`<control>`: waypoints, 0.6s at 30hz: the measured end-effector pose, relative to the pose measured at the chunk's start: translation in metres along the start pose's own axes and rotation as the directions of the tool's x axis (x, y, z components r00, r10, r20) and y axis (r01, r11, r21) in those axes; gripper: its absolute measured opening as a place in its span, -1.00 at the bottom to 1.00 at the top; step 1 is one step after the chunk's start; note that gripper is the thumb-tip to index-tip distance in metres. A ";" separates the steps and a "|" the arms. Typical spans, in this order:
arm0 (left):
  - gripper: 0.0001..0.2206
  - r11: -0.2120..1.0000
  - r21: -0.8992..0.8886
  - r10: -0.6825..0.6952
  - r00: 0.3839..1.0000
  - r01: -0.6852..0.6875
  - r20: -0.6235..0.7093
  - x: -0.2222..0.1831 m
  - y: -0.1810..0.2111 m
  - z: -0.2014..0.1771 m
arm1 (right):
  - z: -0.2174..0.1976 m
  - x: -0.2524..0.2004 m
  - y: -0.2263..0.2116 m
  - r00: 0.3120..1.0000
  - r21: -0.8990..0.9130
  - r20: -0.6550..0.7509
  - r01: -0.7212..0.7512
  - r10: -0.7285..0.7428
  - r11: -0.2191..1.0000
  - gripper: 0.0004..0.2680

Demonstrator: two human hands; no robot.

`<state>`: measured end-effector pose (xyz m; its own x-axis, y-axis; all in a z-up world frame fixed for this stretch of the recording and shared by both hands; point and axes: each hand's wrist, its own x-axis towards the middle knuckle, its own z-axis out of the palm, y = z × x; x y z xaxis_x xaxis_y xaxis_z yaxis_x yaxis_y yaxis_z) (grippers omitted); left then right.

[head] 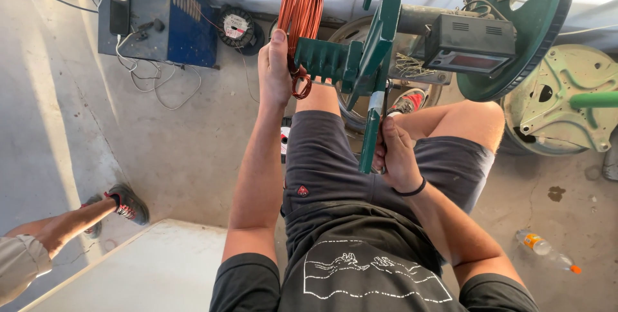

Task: Wind copper wire onto a metal frame to create an electrical coil

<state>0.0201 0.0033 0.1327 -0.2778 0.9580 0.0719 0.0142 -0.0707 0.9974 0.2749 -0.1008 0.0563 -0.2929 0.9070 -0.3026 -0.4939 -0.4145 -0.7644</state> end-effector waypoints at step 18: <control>-0.47 0.966 0.058 -0.247 0.966 0.252 -0.081 -0.001 0.031 0.006 | -0.063 0.120 0.020 0.628 -0.658 0.391 0.702 -0.673 0.273 -0.71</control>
<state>0.0271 0.0019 0.1633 -0.3497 0.9200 -0.1770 -0.0001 0.1889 0.9820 0.2816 0.0044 -0.0313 -0.1718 0.8194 0.5468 0.1984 0.5725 -0.7955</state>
